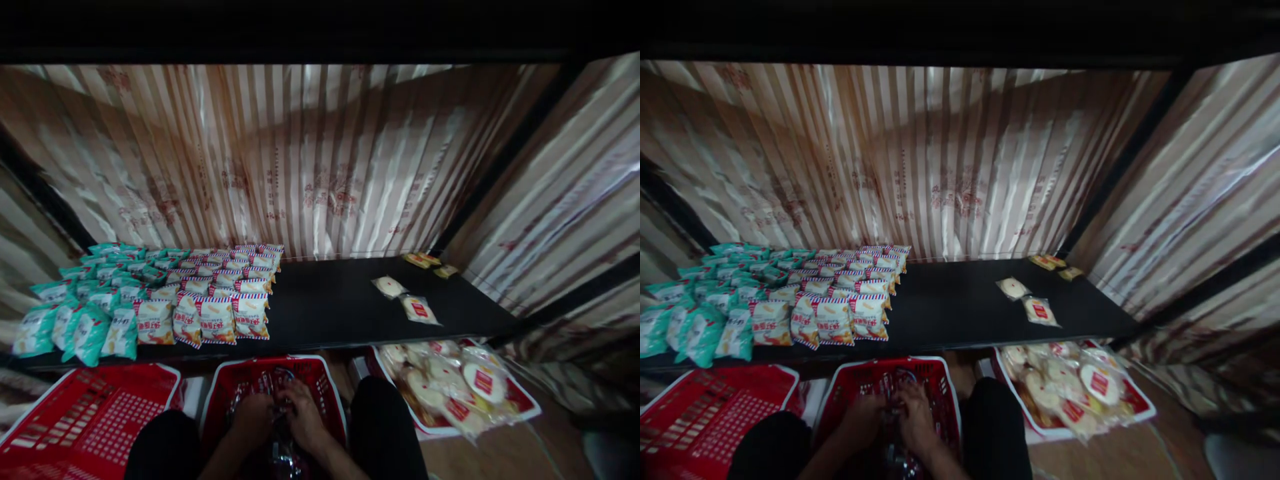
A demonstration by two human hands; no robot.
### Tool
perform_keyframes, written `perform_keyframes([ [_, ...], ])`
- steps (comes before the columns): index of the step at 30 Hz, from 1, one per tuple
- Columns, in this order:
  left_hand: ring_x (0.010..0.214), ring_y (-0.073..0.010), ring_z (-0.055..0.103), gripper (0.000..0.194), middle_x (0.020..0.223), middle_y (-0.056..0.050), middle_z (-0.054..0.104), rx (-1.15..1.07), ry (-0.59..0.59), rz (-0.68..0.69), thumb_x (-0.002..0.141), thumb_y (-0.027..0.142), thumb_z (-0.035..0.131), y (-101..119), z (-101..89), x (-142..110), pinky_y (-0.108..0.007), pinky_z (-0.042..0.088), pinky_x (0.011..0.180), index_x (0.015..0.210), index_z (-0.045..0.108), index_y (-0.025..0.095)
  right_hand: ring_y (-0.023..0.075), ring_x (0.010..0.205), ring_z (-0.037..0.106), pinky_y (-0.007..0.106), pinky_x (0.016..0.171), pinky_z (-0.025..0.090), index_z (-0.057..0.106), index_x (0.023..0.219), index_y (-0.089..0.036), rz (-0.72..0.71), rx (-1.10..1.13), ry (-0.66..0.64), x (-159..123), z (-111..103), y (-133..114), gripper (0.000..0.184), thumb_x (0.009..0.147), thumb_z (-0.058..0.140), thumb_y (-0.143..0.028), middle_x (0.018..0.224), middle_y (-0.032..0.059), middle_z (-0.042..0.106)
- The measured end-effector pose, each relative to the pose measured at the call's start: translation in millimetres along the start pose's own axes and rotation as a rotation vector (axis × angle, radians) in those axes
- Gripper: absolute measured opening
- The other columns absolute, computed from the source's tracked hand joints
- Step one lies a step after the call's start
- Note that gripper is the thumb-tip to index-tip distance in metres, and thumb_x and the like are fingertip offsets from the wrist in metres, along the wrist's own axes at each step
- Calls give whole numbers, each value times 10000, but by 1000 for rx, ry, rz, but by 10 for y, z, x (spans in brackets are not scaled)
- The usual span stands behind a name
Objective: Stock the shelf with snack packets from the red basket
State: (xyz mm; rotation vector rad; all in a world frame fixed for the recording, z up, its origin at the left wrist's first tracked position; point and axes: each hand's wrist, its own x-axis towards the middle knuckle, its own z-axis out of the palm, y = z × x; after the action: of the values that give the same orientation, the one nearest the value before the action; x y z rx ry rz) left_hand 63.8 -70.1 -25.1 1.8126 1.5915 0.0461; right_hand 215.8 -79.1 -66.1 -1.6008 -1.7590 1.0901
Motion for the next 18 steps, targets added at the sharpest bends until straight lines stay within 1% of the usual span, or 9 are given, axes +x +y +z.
perform_keyframes([
  [1,922,-192,638,286,927,-61,725,2,3,25,752,142,463,36,-111,-37,-261,432,847,833,721,232,262,1169,520,413,1027,363,712,919,-200,-20,100,-32,-41,-74,-44,408,597,501,-65,1096,63,677],
  [3,888,-195,633,255,897,-62,720,-14,27,44,751,154,470,107,-320,-106,-261,431,818,800,711,220,243,970,621,387,903,453,697,916,-187,-11,389,-139,-119,-211,-125,259,695,564,-204,954,48,706],
  [4,893,-194,625,238,905,-59,715,-40,77,53,748,159,481,141,-412,-135,-260,424,822,803,705,216,228,892,640,370,852,475,692,902,-179,18,532,-191,-154,-270,-164,235,732,588,-303,888,39,710],
  [5,880,-190,619,208,893,-53,709,-77,114,58,748,171,498,173,-490,-156,-256,421,816,786,699,208,213,839,647,355,823,481,687,872,-172,49,640,-218,-184,-321,-203,259,731,620,-379,839,28,707],
  [6,827,-182,616,178,831,-45,701,-120,110,78,745,179,512,204,-554,-170,-248,425,782,735,688,193,198,802,646,341,804,483,681,838,-167,77,703,-220,-208,-365,-242,283,712,660,-419,812,21,702],
  [8,683,-152,593,178,691,-14,658,-214,82,85,756,193,507,256,-642,-176,-222,427,668,673,664,174,185,794,645,329,791,485,670,887,-175,72,809,-212,-242,-430,-322,363,658,728,-449,835,22,703],
  [10,588,-124,557,194,640,8,624,-256,89,79,776,206,485,295,-691,-161,-200,408,583,689,653,165,190,816,653,355,812,487,649,982,-191,64,894,-231,-263,-476,-403,450,635,752,-459,888,29,706],
  [13,555,-104,541,181,643,21,615,-305,124,82,786,241,496,341,-731,-137,-182,399,543,724,648,164,205,818,667,396,838,487,636,1020,-193,63,940,-234,-299,-534,-513,499,632,750,-485,904,41,710],
  [18,537,-99,561,161,656,18,620,-376,196,79,795,252,513,412,-757,-96,-181,421,527,728,630,163,208,809,677,397,839,496,641,996,-178,40,950,-202,-386,-613,-617,491,624,760,-477,905,49,715],
])
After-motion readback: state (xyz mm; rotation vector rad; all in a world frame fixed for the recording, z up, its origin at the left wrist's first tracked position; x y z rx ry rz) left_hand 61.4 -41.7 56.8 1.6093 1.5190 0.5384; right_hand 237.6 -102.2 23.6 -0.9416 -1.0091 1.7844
